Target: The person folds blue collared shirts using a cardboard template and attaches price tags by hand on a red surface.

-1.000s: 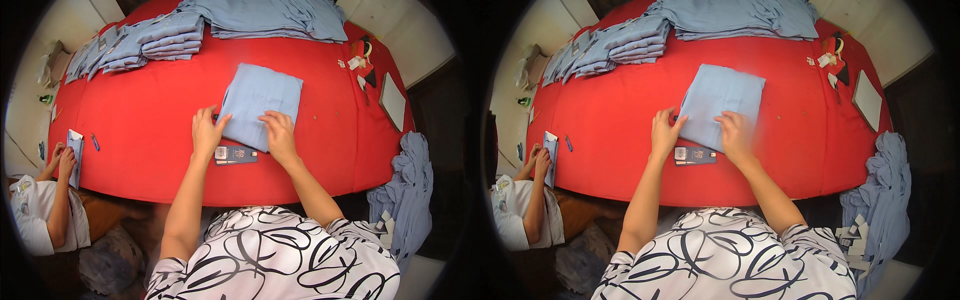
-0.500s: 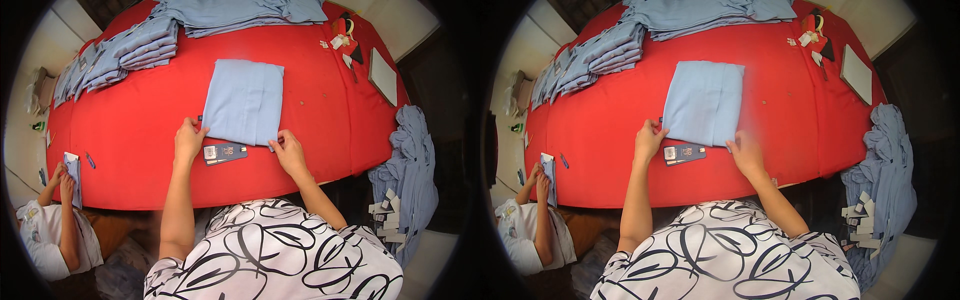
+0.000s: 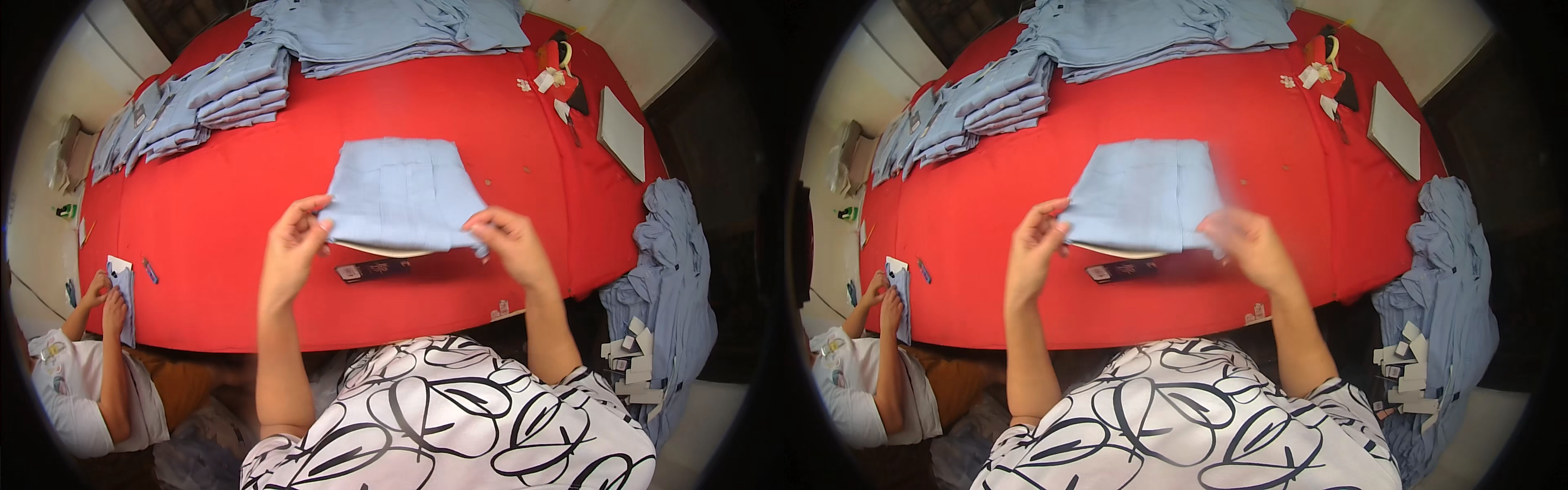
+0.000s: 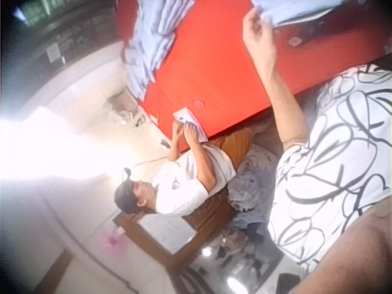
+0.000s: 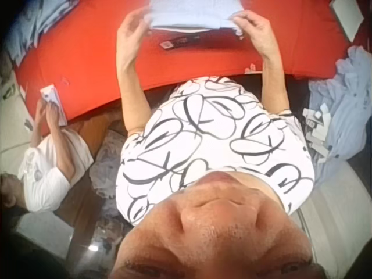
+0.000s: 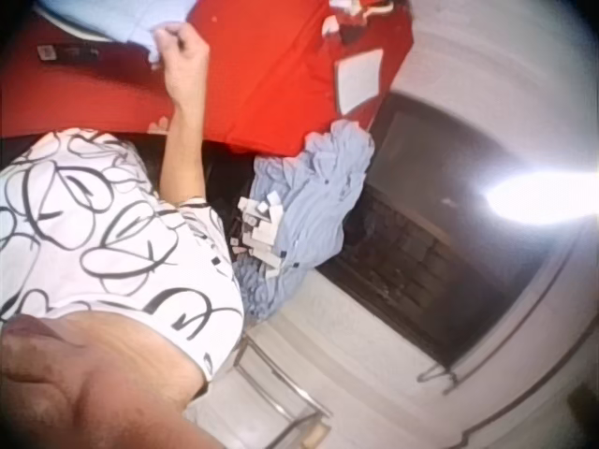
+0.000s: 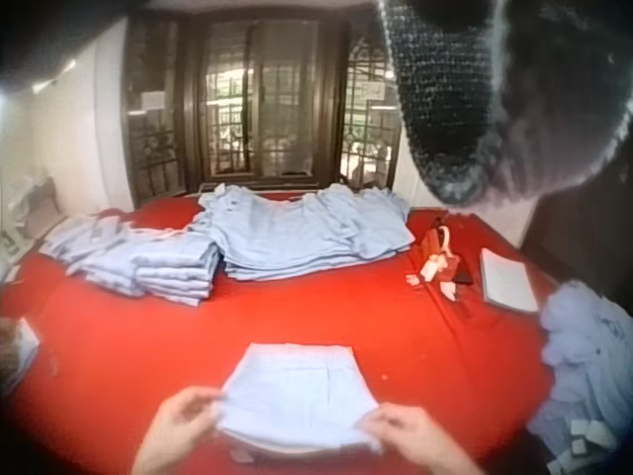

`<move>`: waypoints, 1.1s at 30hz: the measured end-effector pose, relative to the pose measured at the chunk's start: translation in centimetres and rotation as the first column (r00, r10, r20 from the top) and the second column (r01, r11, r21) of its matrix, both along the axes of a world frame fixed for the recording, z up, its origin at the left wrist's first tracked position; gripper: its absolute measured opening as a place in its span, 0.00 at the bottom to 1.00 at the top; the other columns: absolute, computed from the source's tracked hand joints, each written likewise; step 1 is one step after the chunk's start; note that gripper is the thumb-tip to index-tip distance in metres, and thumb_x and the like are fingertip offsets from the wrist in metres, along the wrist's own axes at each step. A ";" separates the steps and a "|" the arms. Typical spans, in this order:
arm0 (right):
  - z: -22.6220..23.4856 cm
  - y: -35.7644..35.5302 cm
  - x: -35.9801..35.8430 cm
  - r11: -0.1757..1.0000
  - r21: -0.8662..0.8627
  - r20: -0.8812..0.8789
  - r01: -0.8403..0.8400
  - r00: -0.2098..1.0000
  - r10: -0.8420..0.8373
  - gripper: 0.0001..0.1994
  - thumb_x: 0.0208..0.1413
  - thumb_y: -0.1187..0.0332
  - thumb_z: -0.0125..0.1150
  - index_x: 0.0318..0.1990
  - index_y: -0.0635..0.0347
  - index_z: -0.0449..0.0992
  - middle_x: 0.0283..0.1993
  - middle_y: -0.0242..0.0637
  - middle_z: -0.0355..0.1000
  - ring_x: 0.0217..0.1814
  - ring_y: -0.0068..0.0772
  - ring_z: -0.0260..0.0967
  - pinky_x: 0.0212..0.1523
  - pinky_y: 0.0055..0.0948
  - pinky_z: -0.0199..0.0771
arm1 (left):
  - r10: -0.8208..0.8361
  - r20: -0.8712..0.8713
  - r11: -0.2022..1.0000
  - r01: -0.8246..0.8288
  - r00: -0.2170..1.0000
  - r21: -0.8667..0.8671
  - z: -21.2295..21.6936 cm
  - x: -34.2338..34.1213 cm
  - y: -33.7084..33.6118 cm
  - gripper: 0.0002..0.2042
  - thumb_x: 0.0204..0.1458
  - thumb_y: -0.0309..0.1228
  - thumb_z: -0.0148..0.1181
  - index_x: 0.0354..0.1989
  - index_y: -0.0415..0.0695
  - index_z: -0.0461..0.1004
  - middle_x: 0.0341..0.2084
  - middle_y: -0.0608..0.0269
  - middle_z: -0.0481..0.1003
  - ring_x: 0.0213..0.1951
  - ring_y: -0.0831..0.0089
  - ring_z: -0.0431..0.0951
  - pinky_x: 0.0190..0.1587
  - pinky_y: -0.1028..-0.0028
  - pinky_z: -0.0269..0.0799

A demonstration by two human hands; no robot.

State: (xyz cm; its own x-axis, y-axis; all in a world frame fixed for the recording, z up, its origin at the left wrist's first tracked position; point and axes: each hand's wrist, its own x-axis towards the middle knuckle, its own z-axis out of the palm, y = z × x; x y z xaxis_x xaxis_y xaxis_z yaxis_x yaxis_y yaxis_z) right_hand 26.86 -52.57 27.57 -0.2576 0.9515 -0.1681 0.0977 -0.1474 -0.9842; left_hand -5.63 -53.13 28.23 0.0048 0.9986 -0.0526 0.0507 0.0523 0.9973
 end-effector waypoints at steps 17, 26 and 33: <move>-8.8 22.4 1.9 0.984 0.175 0.461 -0.028 0.886 -0.057 0.13 0.54 0.64 0.66 0.42 0.65 0.80 0.37 0.43 0.78 0.42 0.37 0.75 0.47 0.33 0.71 | 0.113 -0.408 0.980 -0.170 0.906 -0.105 -10.4 1.2 18.0 0.17 0.55 0.42 0.64 0.35 0.37 0.80 0.35 0.60 0.78 0.35 0.71 0.78 0.41 0.71 0.73; -6.5 22.6 -9.8 0.757 0.535 0.600 -0.375 0.799 -0.029 0.11 0.57 0.67 0.56 0.43 0.61 0.80 0.42 0.45 0.77 0.50 0.49 0.72 0.55 0.42 0.69 | -0.023 -0.312 0.960 -0.067 0.950 -0.274 -7.0 1.2 16.7 0.11 0.53 0.33 0.68 0.36 0.37 0.77 0.25 0.66 0.77 0.27 0.79 0.75 0.31 0.80 0.73; -8.2 22.3 -13.2 0.902 0.270 0.532 -0.336 0.833 0.151 0.09 0.57 0.68 0.61 0.41 0.62 0.81 0.36 0.46 0.79 0.39 0.41 0.77 0.43 0.35 0.74 | 0.266 -0.201 0.933 -0.304 0.943 -0.192 -8.5 2.3 17.2 0.09 0.50 0.29 0.70 0.30 0.38 0.77 0.22 0.68 0.75 0.24 0.82 0.73 0.28 0.81 0.70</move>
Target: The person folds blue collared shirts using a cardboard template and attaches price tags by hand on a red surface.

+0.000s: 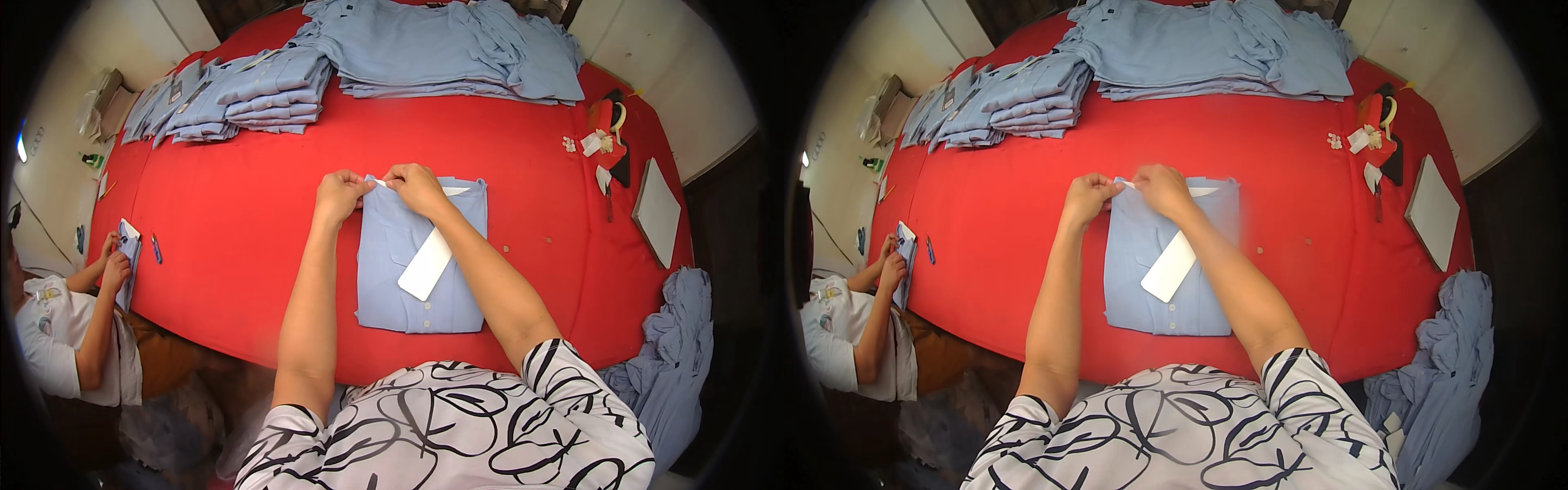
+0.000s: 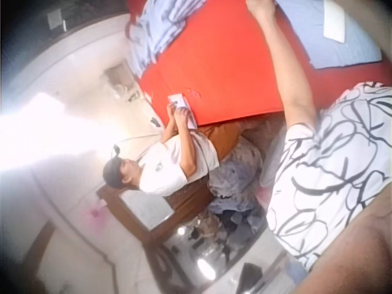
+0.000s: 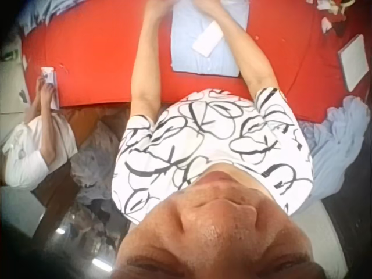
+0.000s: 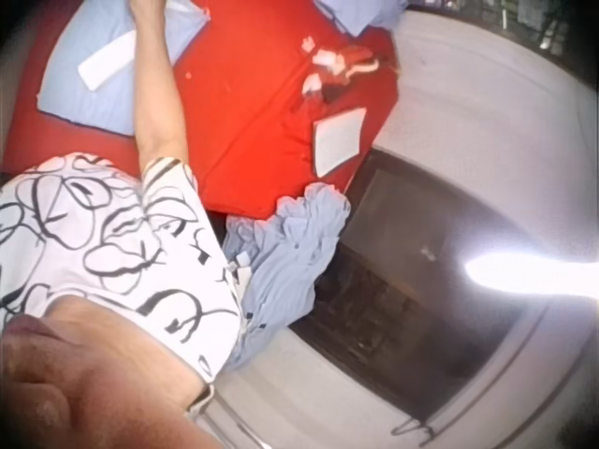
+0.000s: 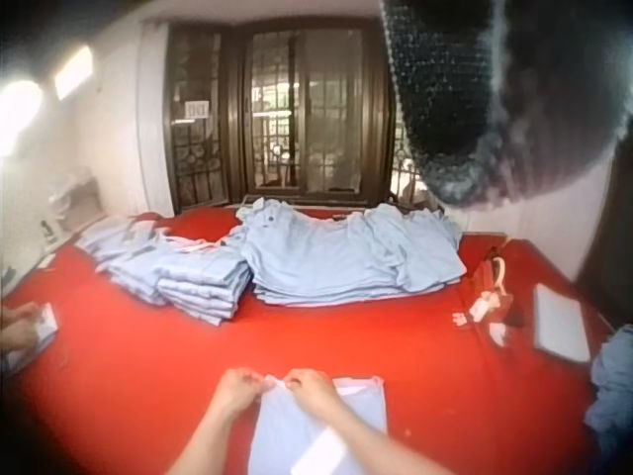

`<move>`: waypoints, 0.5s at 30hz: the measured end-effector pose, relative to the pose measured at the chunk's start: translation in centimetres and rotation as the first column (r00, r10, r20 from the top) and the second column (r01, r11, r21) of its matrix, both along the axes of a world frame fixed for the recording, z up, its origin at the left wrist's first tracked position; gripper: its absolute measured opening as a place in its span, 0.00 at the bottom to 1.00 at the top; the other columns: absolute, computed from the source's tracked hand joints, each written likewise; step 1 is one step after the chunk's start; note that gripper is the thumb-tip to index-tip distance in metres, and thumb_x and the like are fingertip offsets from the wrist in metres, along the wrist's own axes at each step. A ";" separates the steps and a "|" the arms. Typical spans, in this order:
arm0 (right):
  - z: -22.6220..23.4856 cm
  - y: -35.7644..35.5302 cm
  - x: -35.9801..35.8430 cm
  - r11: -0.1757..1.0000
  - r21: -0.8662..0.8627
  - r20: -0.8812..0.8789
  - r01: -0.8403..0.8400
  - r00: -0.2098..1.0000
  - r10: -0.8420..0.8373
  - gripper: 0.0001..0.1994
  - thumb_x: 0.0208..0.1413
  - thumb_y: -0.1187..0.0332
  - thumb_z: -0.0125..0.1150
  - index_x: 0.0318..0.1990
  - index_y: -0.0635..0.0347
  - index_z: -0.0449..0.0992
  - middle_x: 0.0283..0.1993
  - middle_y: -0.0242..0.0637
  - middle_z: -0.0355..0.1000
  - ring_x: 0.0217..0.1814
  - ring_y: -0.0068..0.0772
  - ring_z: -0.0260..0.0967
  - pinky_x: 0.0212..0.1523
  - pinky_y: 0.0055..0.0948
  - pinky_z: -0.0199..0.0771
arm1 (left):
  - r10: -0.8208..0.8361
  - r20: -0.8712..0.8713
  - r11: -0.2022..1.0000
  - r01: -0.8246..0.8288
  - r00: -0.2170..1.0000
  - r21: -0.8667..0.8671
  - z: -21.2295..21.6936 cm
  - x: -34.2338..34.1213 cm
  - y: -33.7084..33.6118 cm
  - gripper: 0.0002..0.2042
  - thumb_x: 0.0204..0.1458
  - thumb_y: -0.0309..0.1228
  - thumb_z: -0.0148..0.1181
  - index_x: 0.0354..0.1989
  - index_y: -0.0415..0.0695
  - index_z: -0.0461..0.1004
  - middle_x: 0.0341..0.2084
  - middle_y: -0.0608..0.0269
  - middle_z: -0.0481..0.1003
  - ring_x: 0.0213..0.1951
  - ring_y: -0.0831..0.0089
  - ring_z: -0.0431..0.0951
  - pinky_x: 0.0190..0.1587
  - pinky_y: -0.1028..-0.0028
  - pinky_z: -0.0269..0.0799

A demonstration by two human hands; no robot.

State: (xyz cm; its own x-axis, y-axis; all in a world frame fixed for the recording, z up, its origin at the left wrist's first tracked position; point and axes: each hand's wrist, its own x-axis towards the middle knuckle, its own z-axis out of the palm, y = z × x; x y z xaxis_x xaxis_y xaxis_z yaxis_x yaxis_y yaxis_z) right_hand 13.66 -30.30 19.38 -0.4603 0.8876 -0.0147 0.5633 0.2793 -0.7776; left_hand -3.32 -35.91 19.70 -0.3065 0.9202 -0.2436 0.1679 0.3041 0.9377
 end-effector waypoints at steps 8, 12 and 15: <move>-1.7 0.9 0.7 1.000 0.031 -0.113 0.001 0.994 0.003 0.09 0.57 0.68 0.58 0.39 0.60 0.82 0.36 0.45 0.78 0.45 0.47 0.75 0.53 0.43 0.68 | 0.038 -0.183 0.985 -0.005 0.982 0.174 -2.6 1.8 1.5 0.10 0.55 0.32 0.65 0.32 0.36 0.77 0.23 0.65 0.76 0.26 0.77 0.73 0.32 0.74 0.70; -0.7 0.3 1.9 0.974 0.210 -0.048 0.089 0.996 -0.081 0.10 0.57 0.69 0.58 0.45 0.58 0.81 0.46 0.43 0.77 0.54 0.49 0.70 0.59 0.46 0.63 | -0.004 -0.584 0.954 0.179 0.812 0.241 -2.7 3.2 1.6 0.11 0.58 0.34 0.61 0.33 0.37 0.75 0.26 0.56 0.77 0.29 0.63 0.76 0.35 0.66 0.71; 2.9 -0.7 6.8 0.912 0.370 0.099 0.177 0.969 -0.228 0.13 0.56 0.70 0.59 0.49 0.56 0.80 0.49 0.42 0.74 0.56 0.48 0.67 0.59 0.44 0.64 | 0.103 -0.729 0.914 0.224 0.677 0.337 -3.5 3.1 1.0 0.12 0.58 0.35 0.59 0.33 0.37 0.73 0.30 0.51 0.75 0.35 0.53 0.75 0.39 0.60 0.70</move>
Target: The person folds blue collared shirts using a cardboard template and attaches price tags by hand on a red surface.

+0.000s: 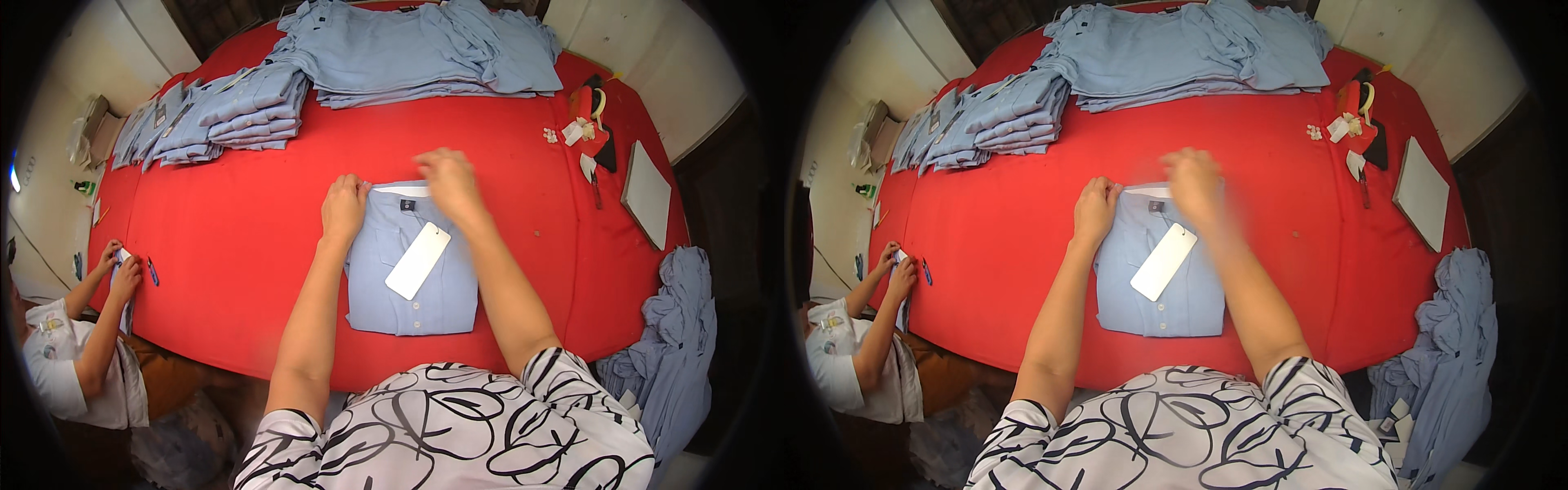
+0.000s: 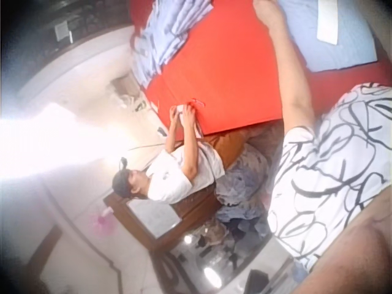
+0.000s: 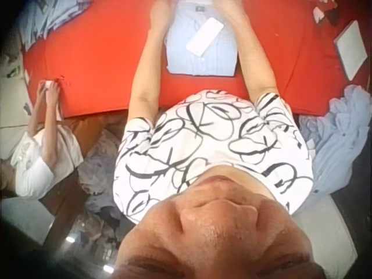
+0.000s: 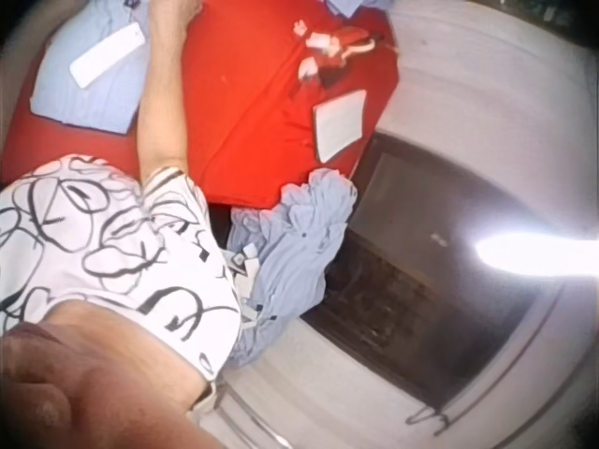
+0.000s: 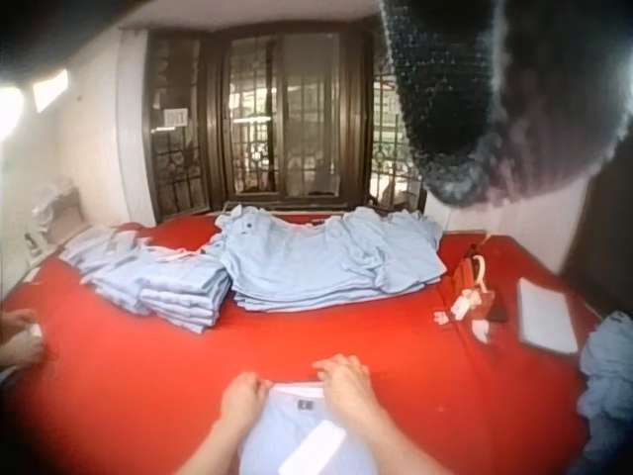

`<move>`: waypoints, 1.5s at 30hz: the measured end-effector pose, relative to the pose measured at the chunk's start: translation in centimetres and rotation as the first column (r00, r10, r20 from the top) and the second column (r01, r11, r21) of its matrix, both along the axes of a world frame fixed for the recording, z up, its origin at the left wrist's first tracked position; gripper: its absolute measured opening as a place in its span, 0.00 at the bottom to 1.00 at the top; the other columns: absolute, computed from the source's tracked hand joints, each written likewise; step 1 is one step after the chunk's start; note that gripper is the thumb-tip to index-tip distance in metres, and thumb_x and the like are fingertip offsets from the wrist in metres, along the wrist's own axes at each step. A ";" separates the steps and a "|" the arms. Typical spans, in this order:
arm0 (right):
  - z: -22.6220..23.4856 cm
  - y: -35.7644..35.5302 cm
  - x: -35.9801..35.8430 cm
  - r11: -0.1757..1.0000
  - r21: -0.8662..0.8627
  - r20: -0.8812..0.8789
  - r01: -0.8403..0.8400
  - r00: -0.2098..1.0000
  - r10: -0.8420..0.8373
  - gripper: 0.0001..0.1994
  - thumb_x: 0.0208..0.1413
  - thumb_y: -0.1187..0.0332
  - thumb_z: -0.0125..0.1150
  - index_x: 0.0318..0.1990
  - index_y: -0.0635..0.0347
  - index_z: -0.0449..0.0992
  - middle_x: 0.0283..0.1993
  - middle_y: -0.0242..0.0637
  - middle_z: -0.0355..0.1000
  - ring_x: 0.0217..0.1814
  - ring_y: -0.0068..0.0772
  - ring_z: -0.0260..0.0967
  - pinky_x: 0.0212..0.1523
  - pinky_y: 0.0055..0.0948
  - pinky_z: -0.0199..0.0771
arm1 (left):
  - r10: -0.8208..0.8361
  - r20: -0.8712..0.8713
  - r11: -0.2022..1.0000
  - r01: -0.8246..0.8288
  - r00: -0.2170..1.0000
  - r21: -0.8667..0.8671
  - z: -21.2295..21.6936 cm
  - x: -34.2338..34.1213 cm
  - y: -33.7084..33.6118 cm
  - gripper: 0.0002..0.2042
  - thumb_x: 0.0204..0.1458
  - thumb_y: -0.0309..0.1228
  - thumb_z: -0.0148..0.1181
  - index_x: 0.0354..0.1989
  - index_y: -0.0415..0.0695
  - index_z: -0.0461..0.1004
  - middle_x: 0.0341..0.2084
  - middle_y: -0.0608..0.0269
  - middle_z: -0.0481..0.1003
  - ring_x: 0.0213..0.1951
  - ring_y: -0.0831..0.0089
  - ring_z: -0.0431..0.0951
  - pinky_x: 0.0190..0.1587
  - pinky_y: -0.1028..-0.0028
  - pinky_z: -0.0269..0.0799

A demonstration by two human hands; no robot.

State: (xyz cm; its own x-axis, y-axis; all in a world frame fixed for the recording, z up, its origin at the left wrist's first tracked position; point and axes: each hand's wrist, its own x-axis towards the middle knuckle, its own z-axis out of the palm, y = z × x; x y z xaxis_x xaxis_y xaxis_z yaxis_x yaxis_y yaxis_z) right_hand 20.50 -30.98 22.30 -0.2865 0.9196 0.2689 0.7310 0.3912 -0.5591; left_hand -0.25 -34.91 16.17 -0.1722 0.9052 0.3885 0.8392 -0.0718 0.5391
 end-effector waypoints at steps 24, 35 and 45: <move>-2.4 -0.8 7.7 0.848 -0.522 -0.279 0.093 0.921 -0.273 0.21 0.51 0.68 0.68 0.52 0.62 0.71 0.34 0.39 0.74 0.41 0.31 0.74 0.41 0.32 0.73 | -0.344 -0.043 0.939 0.343 0.938 -0.035 2.2 5.4 -0.9 0.08 0.52 0.34 0.65 0.34 0.43 0.76 0.35 0.61 0.75 0.42 0.61 0.71 0.52 0.61 0.62; -1.5 -3.7 5.7 0.970 -0.050 -0.122 0.237 0.963 -0.242 0.13 0.53 0.65 0.67 0.40 0.62 0.74 0.36 0.38 0.72 0.38 0.36 0.69 0.39 0.35 0.72 | -0.233 0.155 0.969 0.215 0.960 0.125 3.4 4.8 -1.9 0.09 0.56 0.34 0.61 0.37 0.41 0.77 0.35 0.58 0.76 0.43 0.57 0.73 0.48 0.62 0.69; 1.6 -9.4 3.0 0.875 -0.471 -0.350 -0.113 0.934 -0.068 0.14 0.62 0.62 0.57 0.45 0.64 0.75 0.41 0.39 0.75 0.43 0.32 0.72 0.43 0.33 0.72 | -0.302 0.029 0.932 0.302 0.953 -0.203 5.4 8.3 -11.2 0.37 0.47 0.43 0.69 0.63 0.36 0.63 0.49 0.44 0.71 0.45 0.54 0.75 0.47 0.59 0.74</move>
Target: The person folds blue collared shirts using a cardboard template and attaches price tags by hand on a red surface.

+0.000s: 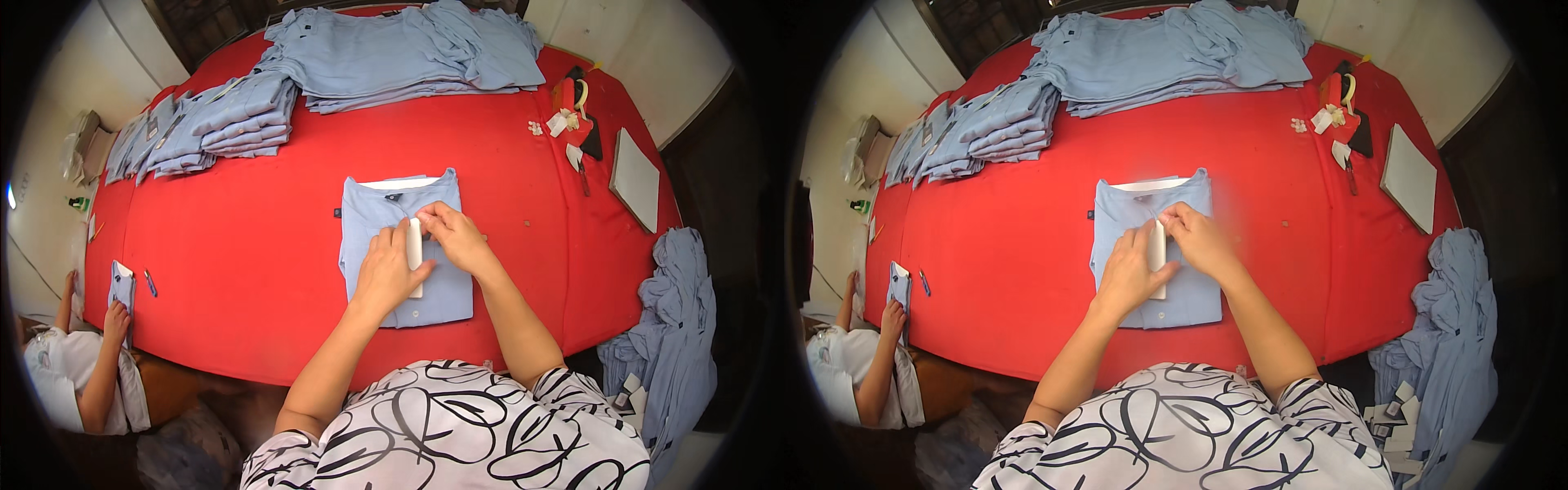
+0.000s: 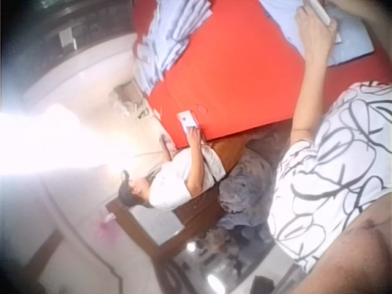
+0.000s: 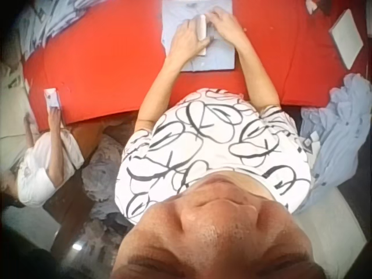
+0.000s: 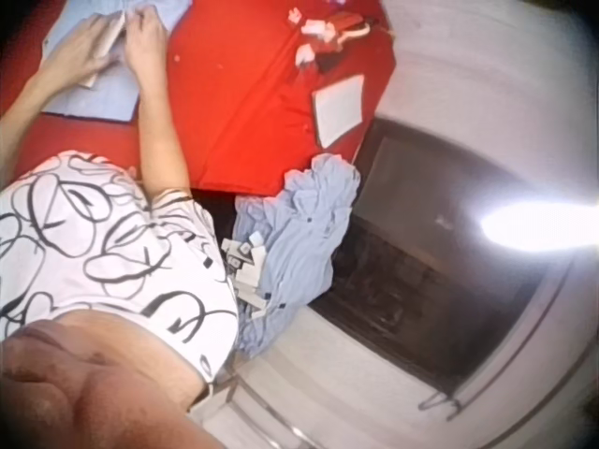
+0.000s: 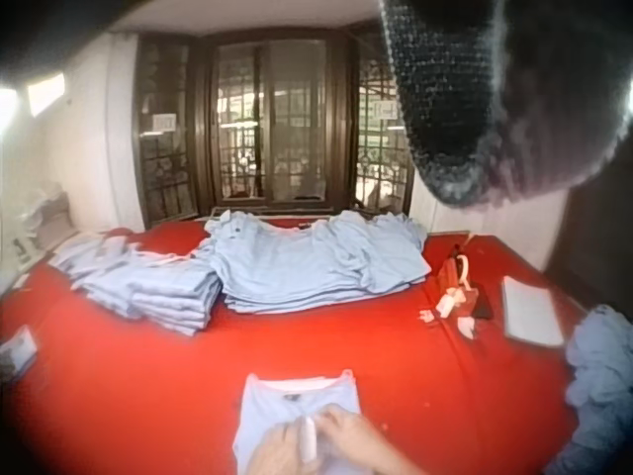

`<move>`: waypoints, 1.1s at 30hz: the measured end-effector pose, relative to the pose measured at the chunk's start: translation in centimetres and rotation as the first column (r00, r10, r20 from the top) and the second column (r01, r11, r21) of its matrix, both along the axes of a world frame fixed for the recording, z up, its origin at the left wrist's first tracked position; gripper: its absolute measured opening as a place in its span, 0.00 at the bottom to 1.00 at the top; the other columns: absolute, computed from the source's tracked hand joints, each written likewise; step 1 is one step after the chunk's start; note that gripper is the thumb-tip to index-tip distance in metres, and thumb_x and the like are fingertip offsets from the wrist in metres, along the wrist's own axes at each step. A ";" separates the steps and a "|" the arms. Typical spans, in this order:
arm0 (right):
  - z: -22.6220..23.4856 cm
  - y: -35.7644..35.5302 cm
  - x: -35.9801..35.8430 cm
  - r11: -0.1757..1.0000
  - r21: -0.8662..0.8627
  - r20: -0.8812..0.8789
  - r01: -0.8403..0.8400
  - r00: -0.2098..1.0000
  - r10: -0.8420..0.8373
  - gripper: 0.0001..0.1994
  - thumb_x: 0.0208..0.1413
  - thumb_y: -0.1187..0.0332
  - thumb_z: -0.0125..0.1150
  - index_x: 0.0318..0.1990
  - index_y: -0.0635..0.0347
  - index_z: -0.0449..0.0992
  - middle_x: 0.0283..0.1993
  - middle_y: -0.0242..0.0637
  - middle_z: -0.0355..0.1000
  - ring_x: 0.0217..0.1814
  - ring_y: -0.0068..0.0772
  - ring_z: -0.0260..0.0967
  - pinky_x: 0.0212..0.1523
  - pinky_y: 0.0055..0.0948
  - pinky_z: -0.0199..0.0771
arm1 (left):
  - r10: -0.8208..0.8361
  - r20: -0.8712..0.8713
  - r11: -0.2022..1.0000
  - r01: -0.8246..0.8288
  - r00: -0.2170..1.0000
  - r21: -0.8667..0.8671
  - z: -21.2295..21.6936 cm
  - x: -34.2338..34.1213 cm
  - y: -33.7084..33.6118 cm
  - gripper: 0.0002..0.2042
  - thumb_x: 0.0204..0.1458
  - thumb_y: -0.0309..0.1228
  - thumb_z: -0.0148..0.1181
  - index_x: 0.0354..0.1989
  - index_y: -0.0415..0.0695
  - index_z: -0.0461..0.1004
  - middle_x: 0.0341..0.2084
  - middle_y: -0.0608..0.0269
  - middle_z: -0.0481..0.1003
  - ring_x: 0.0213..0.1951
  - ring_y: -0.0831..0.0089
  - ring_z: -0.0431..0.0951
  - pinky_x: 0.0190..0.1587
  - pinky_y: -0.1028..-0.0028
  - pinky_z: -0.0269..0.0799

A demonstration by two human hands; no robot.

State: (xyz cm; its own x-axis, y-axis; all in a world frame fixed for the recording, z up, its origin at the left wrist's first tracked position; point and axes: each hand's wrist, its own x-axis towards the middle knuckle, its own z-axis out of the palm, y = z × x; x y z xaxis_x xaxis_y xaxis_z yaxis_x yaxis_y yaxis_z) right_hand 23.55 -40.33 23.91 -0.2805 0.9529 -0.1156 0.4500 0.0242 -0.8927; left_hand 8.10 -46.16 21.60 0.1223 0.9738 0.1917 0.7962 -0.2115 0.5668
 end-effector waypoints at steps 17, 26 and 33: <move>-1.3 -2.1 0.3 0.995 -0.017 -0.192 0.101 0.976 -0.103 0.21 0.62 0.77 0.52 0.63 0.67 0.60 0.48 0.46 0.76 0.46 0.31 0.76 0.44 0.29 0.79 | 0.211 0.695 0.927 0.084 0.688 -0.365 0.3 -1.0 -0.2 0.29 0.63 0.42 0.53 0.65 0.32 0.60 0.54 0.45 0.71 0.49 0.65 0.77 0.53 0.70 0.73; 3.0 -4.4 0.9 0.992 0.097 0.013 -0.076 0.997 0.075 0.18 0.64 0.66 0.51 0.59 0.64 0.70 0.57 0.49 0.73 0.54 0.48 0.73 0.54 0.38 0.71 | 0.427 0.889 0.850 0.260 0.168 -0.457 0.4 -1.3 0.2 0.17 0.64 0.32 0.49 0.57 0.34 0.64 0.44 0.48 0.75 0.45 0.68 0.80 0.45 0.72 0.77; -0.5 -1.0 3.6 0.978 0.195 0.249 0.077 0.960 -0.126 0.17 0.61 0.64 0.55 0.56 0.60 0.73 0.54 0.48 0.73 0.58 0.48 0.70 0.59 0.39 0.67 | 0.228 0.348 0.947 -0.123 0.909 -0.297 -0.5 -1.3 -0.1 0.25 0.57 0.30 0.59 0.62 0.37 0.63 0.46 0.47 0.75 0.43 0.61 0.78 0.47 0.66 0.74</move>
